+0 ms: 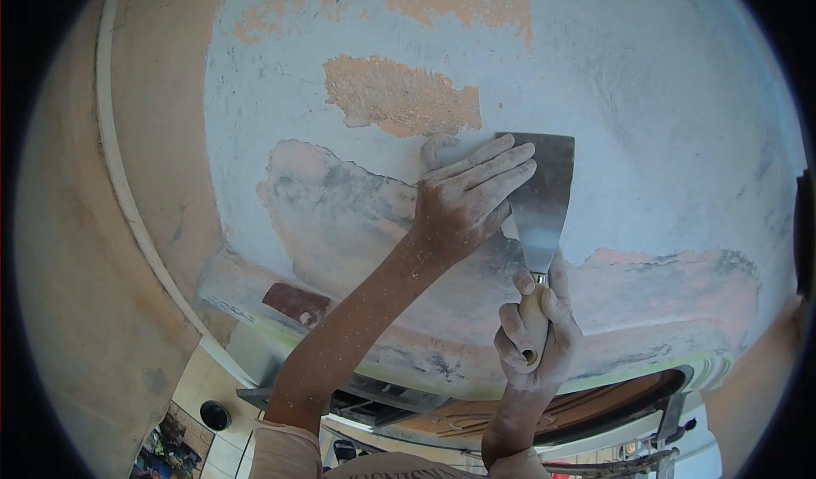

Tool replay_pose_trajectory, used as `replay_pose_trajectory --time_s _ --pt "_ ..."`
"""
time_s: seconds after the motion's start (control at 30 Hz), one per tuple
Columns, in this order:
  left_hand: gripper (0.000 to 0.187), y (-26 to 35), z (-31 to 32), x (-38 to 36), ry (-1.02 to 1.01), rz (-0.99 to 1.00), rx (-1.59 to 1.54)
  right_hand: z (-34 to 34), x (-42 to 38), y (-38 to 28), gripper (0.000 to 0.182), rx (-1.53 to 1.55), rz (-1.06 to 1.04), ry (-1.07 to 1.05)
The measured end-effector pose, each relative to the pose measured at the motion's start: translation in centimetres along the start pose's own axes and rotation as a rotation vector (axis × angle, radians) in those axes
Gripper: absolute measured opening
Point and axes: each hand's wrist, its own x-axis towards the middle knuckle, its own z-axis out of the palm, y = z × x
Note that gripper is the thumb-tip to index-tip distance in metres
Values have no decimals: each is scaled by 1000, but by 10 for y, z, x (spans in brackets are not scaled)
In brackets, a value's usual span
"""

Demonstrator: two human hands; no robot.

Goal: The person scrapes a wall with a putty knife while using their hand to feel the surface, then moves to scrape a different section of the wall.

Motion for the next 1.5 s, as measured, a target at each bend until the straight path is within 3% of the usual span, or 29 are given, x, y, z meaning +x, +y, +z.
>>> replay_pose_trajectory --time_s 0.07,0.27,0.47,0.67,1.5 --pt "30 -8 2 23 57 53 -8 15 15 -1 56 -4 -46 42" --pt "30 -3 -5 13 6 94 67 2 5 3 50 182 21 -121" --pt "30 -2 -9 16 -11 116 93 6 4 7 47 224 21 -61" --pt "32 -15 0 25 97 73 36 18 18 8 50 100 18 -11" --pt "30 -7 1 21 81 45 20 21 11 5 45 63 -1 -24"
